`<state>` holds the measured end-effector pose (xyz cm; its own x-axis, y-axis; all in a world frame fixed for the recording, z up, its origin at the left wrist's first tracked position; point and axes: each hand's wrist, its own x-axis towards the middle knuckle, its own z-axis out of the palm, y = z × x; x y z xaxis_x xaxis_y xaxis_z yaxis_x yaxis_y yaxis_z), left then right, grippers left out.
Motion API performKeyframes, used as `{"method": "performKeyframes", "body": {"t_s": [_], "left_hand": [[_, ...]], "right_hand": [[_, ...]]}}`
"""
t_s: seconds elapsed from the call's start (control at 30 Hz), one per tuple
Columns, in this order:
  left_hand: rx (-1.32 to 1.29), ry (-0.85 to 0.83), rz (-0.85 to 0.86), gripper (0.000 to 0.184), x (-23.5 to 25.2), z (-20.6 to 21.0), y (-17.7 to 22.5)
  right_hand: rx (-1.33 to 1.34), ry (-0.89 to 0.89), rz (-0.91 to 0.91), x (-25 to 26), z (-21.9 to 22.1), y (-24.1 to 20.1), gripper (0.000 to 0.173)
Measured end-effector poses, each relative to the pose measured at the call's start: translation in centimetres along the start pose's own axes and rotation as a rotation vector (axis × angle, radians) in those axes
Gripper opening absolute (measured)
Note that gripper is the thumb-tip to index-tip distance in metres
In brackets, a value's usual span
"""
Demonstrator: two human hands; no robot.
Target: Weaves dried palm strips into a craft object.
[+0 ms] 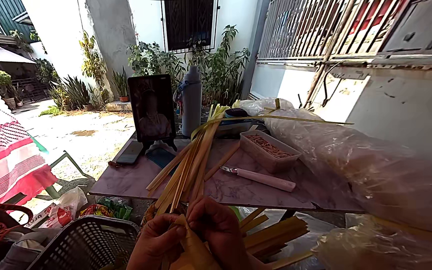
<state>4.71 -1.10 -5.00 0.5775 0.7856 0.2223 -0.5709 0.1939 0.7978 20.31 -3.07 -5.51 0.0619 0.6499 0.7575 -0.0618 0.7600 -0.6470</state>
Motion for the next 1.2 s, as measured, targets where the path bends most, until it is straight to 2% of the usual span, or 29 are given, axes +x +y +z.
{"method": "performKeyframes", "body": {"t_s": [0.1, 0.13, 0.2, 0.23, 0.3, 0.33, 0.4, 0.47, 0.5, 0.53, 0.6, 0.67, 0.73, 0.8, 0.87, 1.1, 1.2], "left_hand": [[0.092, 0.055, -0.085, 0.013, 0.2, -0.3, 0.4], [0.131, 0.050, -0.136, 0.016, 0.3, -0.5, 0.6], [0.191, 0.029, -0.213, 0.022, 0.1, -0.9, 0.9], [0.213, 0.036, -0.228, 0.024, -0.2, -1.2, 1.1], [0.231, 0.091, -0.219, 0.025, -0.4, -1.6, 1.3], [0.220, 0.136, -0.199, 0.026, -0.5, -1.7, 1.4], [0.165, 0.236, -0.131, 0.026, -0.4, -1.9, 1.6], [0.078, 0.339, -0.050, 0.026, -0.1, -1.9, 1.9], [0.046, 0.383, -0.011, 0.026, 0.0, -1.7, 2.0], [0.021, 0.421, 0.025, 0.025, 0.2, -1.4, 2.1], [-0.041, 0.467, 0.092, 0.024, 0.6, -0.9, 1.8], [-0.068, 0.493, 0.105, 0.022, 0.9, -0.3, 1.1], [-0.055, 0.483, 0.094, 0.022, 1.2, 0.3, 0.5], [-0.033, 0.429, 0.075, 0.025, 1.1, 0.7, 0.0], [-0.015, 0.365, 0.049, 0.027, 0.8, 1.0, -0.3], [-0.117, 0.271, -0.042, 0.029, 0.2, 0.7, -0.1], [-0.098, 0.156, -0.089, 0.035, -0.1, 0.7, -0.2]], "right_hand": [[-0.155, -0.139, 0.100, 1.4, -2.6, -0.2, 0.007], [-0.315, -0.160, 0.115, 2.3, -4.1, 0.0, 0.009], [-0.797, -0.141, 0.174, 4.2, -8.7, 0.5, 0.012], [-1.010, -0.149, 0.289, 5.1, -11.3, 0.9, 0.022], [-1.332, -0.255, 0.688, 6.4, -16.3, 2.1, 0.047], [-1.423, -0.323, 0.821, 6.5, -18.1, 2.8, 0.052], [-1.490, -0.412, 0.896, 5.9, -20.1, 3.7, 0.046], [-1.510, -0.407, 0.856, 5.3, -20.4, 3.2, 0.042], [-1.512, -0.341, 0.789, 4.8, -20.1, 2.5, 0.040], [-1.503, -0.226, 0.643, 4.3, -19.8, 1.7, 0.036], [-1.402, 0.019, 0.240, 3.6, -18.5, 0.0, 0.032], [-1.214, 0.117, 0.110, 2.8, -14.6, -2.3, 0.047], [-1.039, 0.010, 0.021, 1.1, -9.5, -3.6, 0.049], [-0.958, -0.168, -0.045, -0.5, -5.1, -3.9, 0.038], [-0.968, -0.247, -0.085, -1.4, -2.6, -3.1, 0.029], [-1.130, -0.255, -0.147, -2.4, -1.4, -1.1, 0.027], [-1.136, -0.239, -0.130, -2.7, -1.2, -1.1, 0.026]]}}
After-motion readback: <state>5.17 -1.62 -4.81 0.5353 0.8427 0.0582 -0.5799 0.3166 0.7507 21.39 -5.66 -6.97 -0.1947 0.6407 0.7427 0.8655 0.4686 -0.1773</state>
